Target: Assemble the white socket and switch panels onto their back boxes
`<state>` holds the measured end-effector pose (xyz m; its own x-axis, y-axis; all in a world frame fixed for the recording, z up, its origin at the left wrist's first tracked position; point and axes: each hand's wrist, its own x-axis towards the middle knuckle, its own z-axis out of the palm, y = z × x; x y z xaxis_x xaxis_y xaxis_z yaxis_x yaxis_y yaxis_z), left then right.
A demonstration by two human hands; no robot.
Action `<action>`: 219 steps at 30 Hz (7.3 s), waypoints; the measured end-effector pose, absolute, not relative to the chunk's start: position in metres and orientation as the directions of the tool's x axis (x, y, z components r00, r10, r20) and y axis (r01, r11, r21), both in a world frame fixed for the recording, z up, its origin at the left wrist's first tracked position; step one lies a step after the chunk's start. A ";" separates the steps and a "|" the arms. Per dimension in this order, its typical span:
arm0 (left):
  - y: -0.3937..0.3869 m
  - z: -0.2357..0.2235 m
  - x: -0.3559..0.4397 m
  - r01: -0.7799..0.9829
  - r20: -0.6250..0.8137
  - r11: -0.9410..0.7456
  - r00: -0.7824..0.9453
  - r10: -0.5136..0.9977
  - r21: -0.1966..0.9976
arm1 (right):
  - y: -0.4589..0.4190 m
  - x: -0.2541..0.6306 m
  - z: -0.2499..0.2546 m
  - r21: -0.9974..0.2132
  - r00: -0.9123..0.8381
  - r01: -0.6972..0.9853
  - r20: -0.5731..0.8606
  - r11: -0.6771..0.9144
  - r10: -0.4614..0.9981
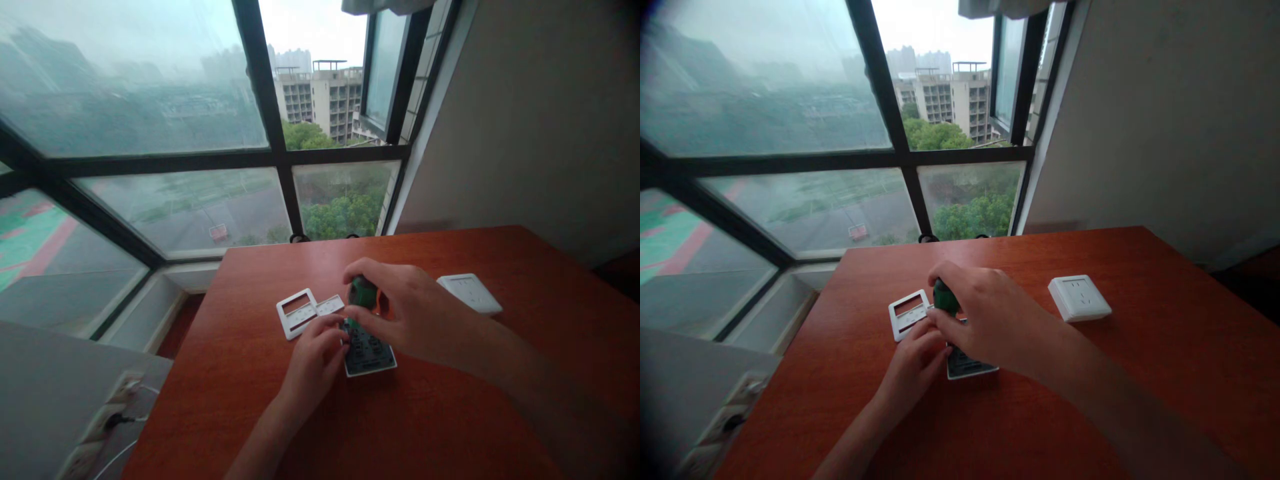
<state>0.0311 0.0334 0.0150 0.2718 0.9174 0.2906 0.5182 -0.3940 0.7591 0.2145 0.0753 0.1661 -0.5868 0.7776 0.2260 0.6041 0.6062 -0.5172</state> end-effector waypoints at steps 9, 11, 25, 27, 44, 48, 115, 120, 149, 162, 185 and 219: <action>0.032 0.015 0.031 0.471 0.263 -0.383 0.302 0.916 0.795 | 0.073 0.221 0.168 -0.567 -0.635 0.528 0.230 0.632 0.737; 0.031 0.017 0.030 0.465 0.248 -0.382 0.324 0.913 0.799 | 0.072 0.225 0.171 -0.560 -0.667 0.508 0.225 0.655 0.710; 0.029 0.013 0.029 0.471 0.240 -0.396 0.357 0.903 0.789 | 0.069 0.220 0.181 -0.372 -0.702 0.611 0.154 0.699 0.695; 0.029 0.012 0.029 0.478 0.238 -0.393 0.352 0.905 0.786 | 0.072 0.215 0.179 -0.281 -0.681 0.653 0.186 0.703 0.708; 0.028 0.014 0.026 0.491 0.159 -0.354 0.396 0.904 0.796 | 0.080 0.210 0.173 -0.191 -0.553 0.777 0.249 0.600 0.795; 0.028 0.008 0.024 0.493 0.150 -0.358 0.412 0.899 0.793 | 0.074 0.211 0.175 -0.195 -0.534 0.793 0.235 0.578 0.812; 0.032 -0.003 0.024 0.430 0.147 -0.302 0.356 0.923 0.851 | 0.067 0.208 0.171 -0.231 -0.550 0.769 0.235 0.596 0.801; 0.033 -0.003 0.025 0.418 0.152 -0.308 0.366 0.918 0.855 | 0.064 0.209 0.174 -0.352 -0.631 0.648 0.249 0.676 0.735; 0.033 -0.003 0.024 0.427 0.136 -0.297 0.366 0.921 0.854 | 0.068 0.208 0.167 -0.310 -0.584 0.701 0.267 0.642 0.767; 0.033 -0.006 0.023 0.456 0.123 -0.289 0.359 0.925 0.842 | 0.069 0.205 0.166 -0.295 -0.568 0.723 0.261 0.625 0.781; 0.033 -0.001 0.024 0.421 0.136 -0.295 0.368 0.920 0.858 | 0.065 0.209 0.171 -0.376 -0.614 0.653 0.246 0.658 0.750; 0.032 -0.007 0.023 0.444 0.147 -0.306 0.357 0.922 0.842 | 0.071 0.208 0.164 -0.294 -0.562 0.727 0.264 0.620 0.784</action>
